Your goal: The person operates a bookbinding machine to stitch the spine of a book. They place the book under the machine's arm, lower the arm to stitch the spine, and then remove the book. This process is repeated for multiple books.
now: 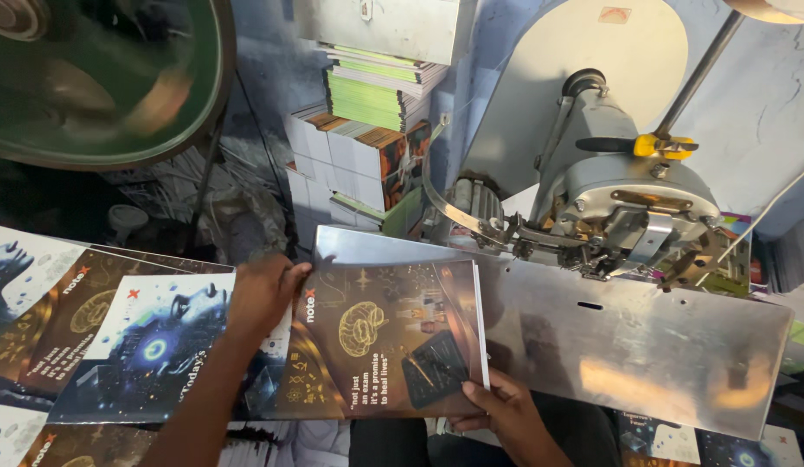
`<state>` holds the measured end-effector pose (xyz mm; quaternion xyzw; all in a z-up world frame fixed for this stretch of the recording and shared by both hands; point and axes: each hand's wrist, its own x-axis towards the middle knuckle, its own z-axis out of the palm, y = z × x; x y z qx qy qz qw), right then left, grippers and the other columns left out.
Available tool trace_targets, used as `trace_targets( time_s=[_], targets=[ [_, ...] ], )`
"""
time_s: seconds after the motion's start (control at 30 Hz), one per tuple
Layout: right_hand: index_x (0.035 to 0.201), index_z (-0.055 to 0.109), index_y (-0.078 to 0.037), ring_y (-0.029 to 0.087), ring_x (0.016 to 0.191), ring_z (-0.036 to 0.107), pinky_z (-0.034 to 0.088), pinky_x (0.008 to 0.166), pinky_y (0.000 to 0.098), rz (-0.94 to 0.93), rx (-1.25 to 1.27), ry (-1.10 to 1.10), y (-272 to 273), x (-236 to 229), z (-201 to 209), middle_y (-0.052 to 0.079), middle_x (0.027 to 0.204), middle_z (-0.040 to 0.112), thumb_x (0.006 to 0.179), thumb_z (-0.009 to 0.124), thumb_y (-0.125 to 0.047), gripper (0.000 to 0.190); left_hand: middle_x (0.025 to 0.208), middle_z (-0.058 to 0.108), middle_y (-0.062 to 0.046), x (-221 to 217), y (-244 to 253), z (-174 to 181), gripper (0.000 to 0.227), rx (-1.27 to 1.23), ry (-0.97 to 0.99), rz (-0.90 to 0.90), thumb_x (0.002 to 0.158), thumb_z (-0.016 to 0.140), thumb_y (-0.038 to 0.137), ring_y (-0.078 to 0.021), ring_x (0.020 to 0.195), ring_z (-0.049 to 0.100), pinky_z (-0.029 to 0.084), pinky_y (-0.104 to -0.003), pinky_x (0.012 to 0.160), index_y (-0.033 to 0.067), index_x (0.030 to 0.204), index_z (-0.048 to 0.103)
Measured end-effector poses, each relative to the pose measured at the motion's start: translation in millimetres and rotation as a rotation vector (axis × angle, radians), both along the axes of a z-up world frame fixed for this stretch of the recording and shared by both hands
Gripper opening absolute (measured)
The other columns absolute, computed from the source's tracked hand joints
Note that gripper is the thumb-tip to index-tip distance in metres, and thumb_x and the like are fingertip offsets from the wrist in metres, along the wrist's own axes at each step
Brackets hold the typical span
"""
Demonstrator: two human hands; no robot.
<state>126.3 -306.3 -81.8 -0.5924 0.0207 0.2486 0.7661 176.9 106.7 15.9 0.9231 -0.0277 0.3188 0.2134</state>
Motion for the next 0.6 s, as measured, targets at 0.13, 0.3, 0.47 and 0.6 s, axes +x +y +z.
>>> trace_targets(
  time_s=[0.13, 0.3, 0.47, 0.6],
  targets=[
    [0.117, 0.067, 0.004, 0.028, 0.07, 0.077, 0.067, 0.064, 0.0406, -0.04, -0.024, -0.003, 0, 0, 1, 0.018, 0.085, 0.077, 0.09, 0.067, -0.021, 0.037, 0.069, 0.069, -0.015, 5, 22, 5, 0.042, 0.144, 0.113, -0.087, 0.092, 0.068, 0.044, -0.0363, 0.065, 0.068, 0.052, -0.047, 0.065, 0.0043, 0.076, 0.066],
    [0.121, 0.069, 0.002, 0.025, 0.071, 0.075, 0.063, 0.063, 0.0355, -0.13, -0.073, 0.035, -11, 4, -6, 0.016, 0.089, 0.076, 0.09, 0.068, -0.021, 0.039, 0.099, 0.075, -0.02, -5, 71, 26, 0.063, 0.056, 0.628, 0.176, 0.089, 0.057, 0.066, -0.0379, 0.094, 0.071, 0.055, -0.051, 0.086, 0.0106, 0.113, 0.075],
    [0.123, 0.067, 0.0, 0.025, 0.069, 0.073, 0.062, 0.063, 0.0363, -0.144, -0.084, 0.075, -22, 11, -16, 0.015, 0.089, 0.075, 0.089, 0.068, -0.021, 0.04, 0.12, 0.077, -0.017, -29, 136, 34, 0.077, 0.126, 0.802, 0.343, 0.087, 0.05, 0.077, -0.0362, 0.115, 0.071, 0.052, -0.05, 0.105, 0.0187, 0.132, 0.071],
    [0.124, 0.067, 0.0, 0.023, 0.068, 0.073, 0.062, 0.062, 0.0356, -0.141, -0.07, 0.077, -22, 10, -19, 0.014, 0.089, 0.075, 0.089, 0.068, -0.022, 0.042, 0.127, 0.074, -0.017, -38, 176, 28, 0.081, 0.278, 0.849, 0.494, 0.087, 0.047, 0.081, -0.0376, 0.128, 0.064, 0.043, -0.053, 0.114, 0.0229, 0.14, 0.068]
  ],
)
